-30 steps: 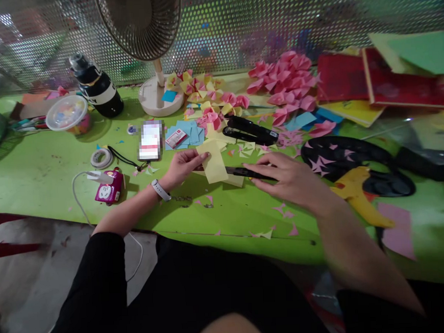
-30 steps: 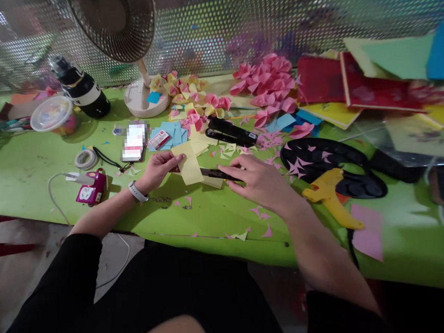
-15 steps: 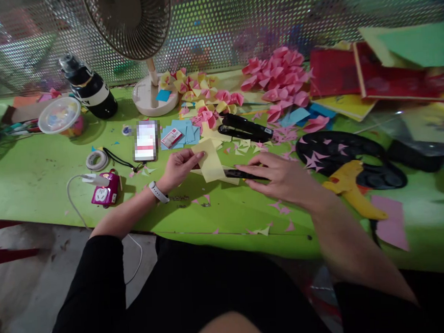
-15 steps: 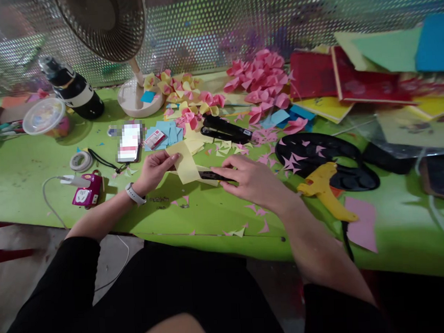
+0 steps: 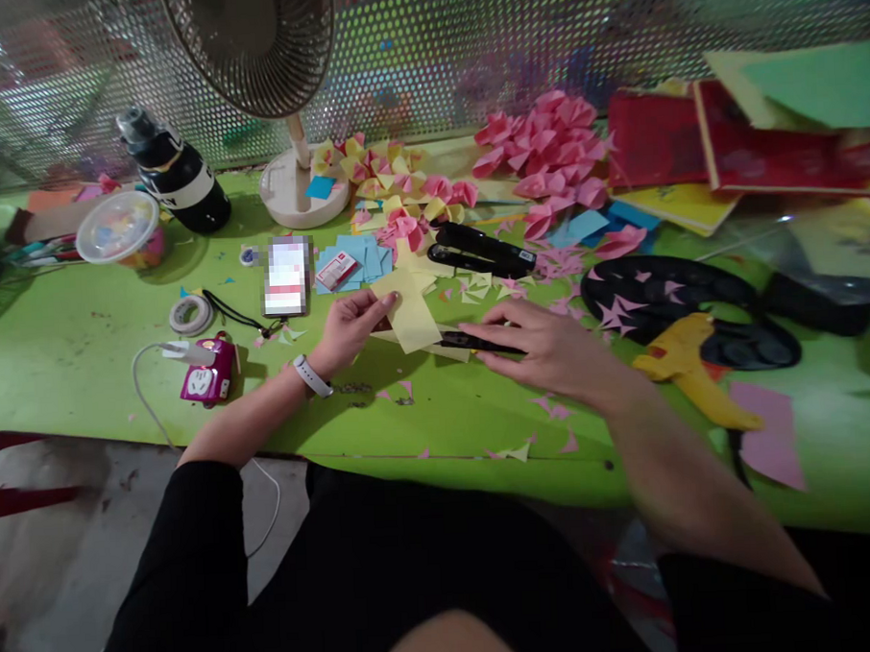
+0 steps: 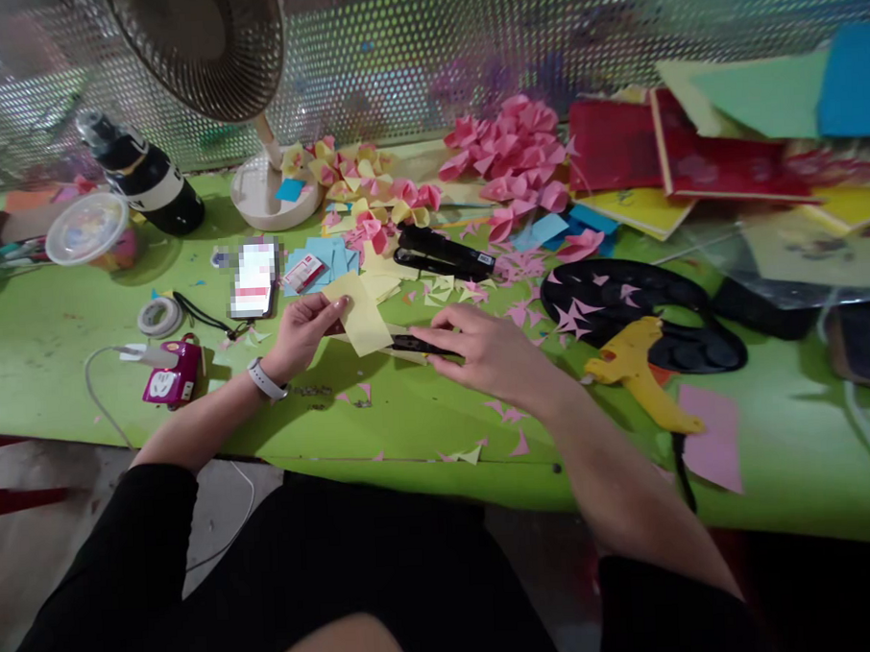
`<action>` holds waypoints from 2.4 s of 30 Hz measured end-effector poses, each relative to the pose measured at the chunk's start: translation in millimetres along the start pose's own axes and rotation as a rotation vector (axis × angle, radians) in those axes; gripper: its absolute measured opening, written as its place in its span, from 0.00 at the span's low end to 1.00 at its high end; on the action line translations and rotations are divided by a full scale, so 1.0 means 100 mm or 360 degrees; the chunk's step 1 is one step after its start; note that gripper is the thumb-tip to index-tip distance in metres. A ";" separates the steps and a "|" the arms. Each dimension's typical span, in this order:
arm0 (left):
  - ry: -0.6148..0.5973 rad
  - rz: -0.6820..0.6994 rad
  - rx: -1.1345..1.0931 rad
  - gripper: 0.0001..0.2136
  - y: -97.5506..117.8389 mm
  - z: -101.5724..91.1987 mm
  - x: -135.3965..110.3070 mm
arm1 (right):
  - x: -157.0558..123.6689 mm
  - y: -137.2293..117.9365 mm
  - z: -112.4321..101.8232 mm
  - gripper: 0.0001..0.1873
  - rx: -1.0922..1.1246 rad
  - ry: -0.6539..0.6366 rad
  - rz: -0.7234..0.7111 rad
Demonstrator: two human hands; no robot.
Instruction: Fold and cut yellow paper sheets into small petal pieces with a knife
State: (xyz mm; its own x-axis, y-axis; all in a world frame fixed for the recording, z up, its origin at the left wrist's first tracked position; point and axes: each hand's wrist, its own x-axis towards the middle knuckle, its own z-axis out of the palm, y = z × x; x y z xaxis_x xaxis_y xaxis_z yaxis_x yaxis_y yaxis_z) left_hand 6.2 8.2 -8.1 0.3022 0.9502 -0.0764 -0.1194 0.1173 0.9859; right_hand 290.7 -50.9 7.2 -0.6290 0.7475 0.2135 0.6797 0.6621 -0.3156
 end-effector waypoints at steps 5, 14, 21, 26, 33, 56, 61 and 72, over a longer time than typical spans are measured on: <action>0.0019 0.0041 -0.0052 0.20 -0.03 0.00 0.01 | 0.00 -0.01 0.02 0.21 0.0106 -0.0028 0.0056; 0.0025 0.0016 -0.0070 0.23 0.00 0.02 0.01 | 0.03 -0.03 0.04 0.21 0.0161 -0.0006 0.0020; 0.0050 -0.0023 -0.0125 0.23 -0.02 0.03 0.02 | -0.02 0.01 -0.09 0.19 0.0152 -0.0020 0.0103; 0.0007 -0.0048 -0.0110 0.21 -0.01 0.04 -0.01 | 0.00 0.00 -0.02 0.20 0.0102 -0.0018 0.0076; -0.0018 -0.0142 -0.0108 0.19 -0.05 0.03 -0.02 | 0.02 -0.02 0.04 0.22 0.0177 -0.0066 0.0073; 0.0109 -0.0228 -0.0117 0.21 -0.06 -0.03 0.04 | -0.15 0.39 0.00 0.21 -0.0115 -0.0138 0.0560; 0.0093 -0.0270 -0.0096 0.18 -0.13 0.00 0.02 | -0.09 0.38 0.11 0.20 -0.0239 -0.0077 0.0487; -0.0138 -0.0413 0.0029 0.22 -0.15 0.07 -0.05 | 0.13 -0.13 0.50 0.19 -0.0075 0.0430 -0.0323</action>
State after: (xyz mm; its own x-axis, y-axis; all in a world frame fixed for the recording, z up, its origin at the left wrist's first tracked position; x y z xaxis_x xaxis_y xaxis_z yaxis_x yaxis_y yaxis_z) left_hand 13.3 0.1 -21.0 0.4003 0.8606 -0.3149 -0.0104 0.3479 0.9375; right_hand 254.8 -52.5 -31.6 -0.6350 0.5832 0.5066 0.5716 0.7958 -0.1998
